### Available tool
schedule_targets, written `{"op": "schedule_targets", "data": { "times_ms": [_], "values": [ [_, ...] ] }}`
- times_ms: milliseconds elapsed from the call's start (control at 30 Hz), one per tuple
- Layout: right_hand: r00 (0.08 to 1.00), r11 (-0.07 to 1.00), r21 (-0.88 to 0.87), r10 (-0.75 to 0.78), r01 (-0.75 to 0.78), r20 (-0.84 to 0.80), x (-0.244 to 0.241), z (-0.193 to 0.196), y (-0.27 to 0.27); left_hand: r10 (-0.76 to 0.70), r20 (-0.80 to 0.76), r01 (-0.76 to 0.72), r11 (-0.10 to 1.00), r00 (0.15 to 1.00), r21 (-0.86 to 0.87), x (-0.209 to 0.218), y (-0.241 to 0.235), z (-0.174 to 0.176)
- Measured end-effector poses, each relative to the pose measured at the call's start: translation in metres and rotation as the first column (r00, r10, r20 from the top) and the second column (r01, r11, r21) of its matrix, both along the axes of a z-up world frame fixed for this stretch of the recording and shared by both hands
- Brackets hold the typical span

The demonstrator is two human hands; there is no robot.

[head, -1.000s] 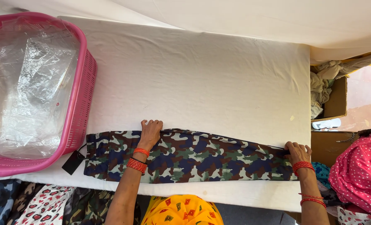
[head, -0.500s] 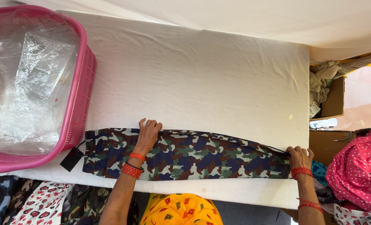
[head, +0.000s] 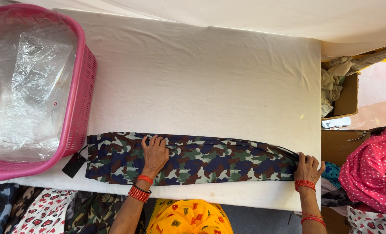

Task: The person folds a pair of camouflage-patterned pants on a white table, smoothing the fabric and aligning the edges. They then place the folded pants into a clear plastic bag, seal it, and set it aside. The person repeats this process with a second pair of camouflage pants.

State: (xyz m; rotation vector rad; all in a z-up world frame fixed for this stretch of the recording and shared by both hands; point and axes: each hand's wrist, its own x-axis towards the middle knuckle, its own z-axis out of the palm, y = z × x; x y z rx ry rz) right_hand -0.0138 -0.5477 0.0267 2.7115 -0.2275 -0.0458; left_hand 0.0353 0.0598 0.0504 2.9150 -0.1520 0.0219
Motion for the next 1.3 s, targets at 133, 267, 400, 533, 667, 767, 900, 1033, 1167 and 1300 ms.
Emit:
{"op": "schedule_targets", "data": {
  "times_ms": [133, 267, 400, 533, 667, 767, 900, 1033, 1167, 1300],
  "values": [
    [0.996, 0.994, 0.068, -0.089, 0.090, -0.017, -0.005, -0.018, 0.019, -0.014, 0.080, 0.025, 0.991, 0.997, -0.131, 0.002, -0.008, -0.057],
    [0.993, 0.988, 0.136, -0.080, 0.068, 0.085, -0.007, -0.028, 0.022, -0.097, -0.064, 0.089, 0.988, 0.993, -0.128, 0.007, -0.027, -0.045],
    [0.990, 0.991, 0.086, -0.114, 0.107, 0.086, -0.013, -0.043, -0.012, -0.070, -0.267, 0.114, 0.981, 0.961, 0.156, 0.011, -0.029, -0.043],
    [0.978, 0.960, 0.260, -0.148, 0.105, 0.149, -0.021, -0.075, -0.073, -0.068, -0.236, 0.096, 0.989, 0.969, 0.109, 0.005, -0.027, -0.048],
    [0.920, 0.796, 0.557, -0.368, 0.239, 0.132, -0.015, -0.072, -0.088, 0.075, -0.086, -0.072, 0.997, 0.993, 0.040, -0.007, -0.022, -0.053],
    [0.880, 0.701, 0.636, -0.470, 0.323, 0.071, -0.020, -0.067, -0.089, 0.120, -0.235, -0.090, 0.987, 0.965, 0.134, -0.008, -0.022, -0.036],
    [0.873, 0.505, 0.862, -0.443, 0.055, 0.204, -0.027, -0.106, -0.116, 0.126, -0.197, -0.101, 0.986, 0.972, 0.131, -0.014, -0.019, -0.038],
    [0.843, 0.446, 0.884, -0.523, 0.145, 0.126, -0.028, -0.079, -0.091, 0.135, -0.193, -0.117, 0.988, 0.972, 0.102, -0.020, -0.022, -0.052],
    [0.863, 0.595, 0.770, -0.490, 0.230, 0.121, -0.017, -0.040, -0.077, 0.165, -0.211, -0.155, 0.986, 0.963, 0.064, -0.016, -0.034, -0.049],
    [0.877, 0.669, 0.723, -0.439, 0.174, 0.195, -0.017, -0.016, -0.098, 0.135, -0.221, -0.129, 0.991, 0.966, 0.038, -0.019, -0.062, -0.048]
  ]
}}
